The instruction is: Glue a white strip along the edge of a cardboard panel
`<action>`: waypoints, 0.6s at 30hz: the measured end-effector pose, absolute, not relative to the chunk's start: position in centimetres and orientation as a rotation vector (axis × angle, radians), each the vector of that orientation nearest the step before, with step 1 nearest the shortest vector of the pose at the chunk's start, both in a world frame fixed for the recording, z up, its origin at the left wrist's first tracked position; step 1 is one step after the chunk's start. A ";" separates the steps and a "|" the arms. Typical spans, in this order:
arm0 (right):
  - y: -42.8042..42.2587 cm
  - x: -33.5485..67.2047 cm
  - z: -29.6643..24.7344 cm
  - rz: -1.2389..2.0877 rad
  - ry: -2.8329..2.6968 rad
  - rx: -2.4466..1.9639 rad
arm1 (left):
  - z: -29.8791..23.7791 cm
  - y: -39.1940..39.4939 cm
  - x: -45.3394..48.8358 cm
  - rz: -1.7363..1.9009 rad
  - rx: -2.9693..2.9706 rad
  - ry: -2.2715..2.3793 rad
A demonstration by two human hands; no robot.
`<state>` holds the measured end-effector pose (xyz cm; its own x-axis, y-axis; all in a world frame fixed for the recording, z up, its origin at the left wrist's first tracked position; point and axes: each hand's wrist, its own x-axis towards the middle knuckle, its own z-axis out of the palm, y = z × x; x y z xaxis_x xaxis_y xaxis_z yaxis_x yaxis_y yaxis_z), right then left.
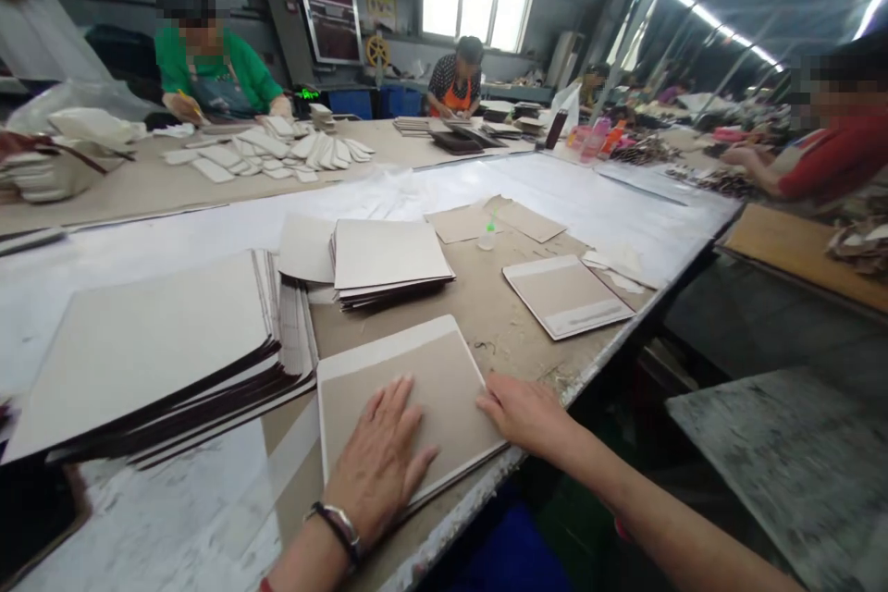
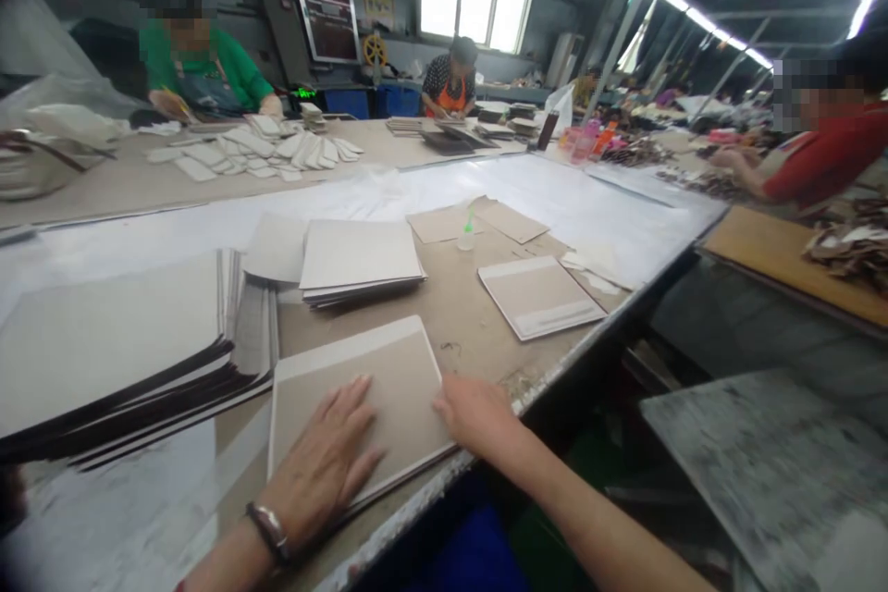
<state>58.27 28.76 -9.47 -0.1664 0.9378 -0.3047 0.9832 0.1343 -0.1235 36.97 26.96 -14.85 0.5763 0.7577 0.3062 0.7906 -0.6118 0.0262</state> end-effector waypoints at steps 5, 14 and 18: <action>29.2 56.6 -8.0 -0.312 2.315 1.987 | -16.2 27.1 36.5 -0.412 -2.561 -1.218; 31.0 53.6 -15.3 -0.066 3.020 1.567 | -15.6 26.8 36.5 -0.430 -2.527 -1.188; 30.3 53.8 -16.0 -0.121 3.049 1.648 | -17.3 28.3 35.4 -0.594 -2.444 -0.950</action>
